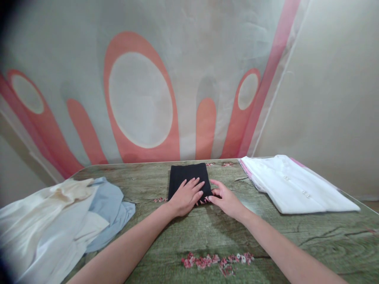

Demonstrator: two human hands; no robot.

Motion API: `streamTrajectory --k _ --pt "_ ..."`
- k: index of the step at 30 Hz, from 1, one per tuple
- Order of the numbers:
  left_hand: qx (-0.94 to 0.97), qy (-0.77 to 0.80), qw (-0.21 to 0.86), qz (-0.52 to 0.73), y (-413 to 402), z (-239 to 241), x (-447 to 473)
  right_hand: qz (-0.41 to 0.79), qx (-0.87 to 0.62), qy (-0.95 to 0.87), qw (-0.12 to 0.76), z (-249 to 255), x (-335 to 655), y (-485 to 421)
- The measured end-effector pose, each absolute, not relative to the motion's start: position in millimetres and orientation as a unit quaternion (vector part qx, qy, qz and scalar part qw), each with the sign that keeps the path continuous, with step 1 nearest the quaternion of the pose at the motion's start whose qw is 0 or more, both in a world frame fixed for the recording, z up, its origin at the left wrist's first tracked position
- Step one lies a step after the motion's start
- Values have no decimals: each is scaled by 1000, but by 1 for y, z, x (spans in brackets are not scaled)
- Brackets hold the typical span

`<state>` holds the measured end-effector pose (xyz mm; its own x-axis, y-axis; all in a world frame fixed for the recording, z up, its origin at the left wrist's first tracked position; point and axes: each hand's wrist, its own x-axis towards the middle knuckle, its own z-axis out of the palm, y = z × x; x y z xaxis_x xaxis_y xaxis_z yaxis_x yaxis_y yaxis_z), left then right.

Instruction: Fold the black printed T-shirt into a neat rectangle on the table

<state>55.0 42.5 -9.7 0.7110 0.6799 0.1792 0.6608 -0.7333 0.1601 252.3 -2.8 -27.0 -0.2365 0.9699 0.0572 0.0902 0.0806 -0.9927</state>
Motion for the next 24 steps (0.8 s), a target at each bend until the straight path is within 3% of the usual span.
streamTrajectory --k 6,15,20,24 --pt "926 362 26 106 42 -9 56 386 -528 -664 364 -22 254 -14" --pt "929 355 17 103 43 -9 56 240 -600 -686 333 -25 246 -17" --pt "933 346 24 96 43 -9 55 91 -594 -738 307 -25 242 -22" --pt "936 336 35 95 44 -6 52 43 -586 -767 257 -24 239 -24"
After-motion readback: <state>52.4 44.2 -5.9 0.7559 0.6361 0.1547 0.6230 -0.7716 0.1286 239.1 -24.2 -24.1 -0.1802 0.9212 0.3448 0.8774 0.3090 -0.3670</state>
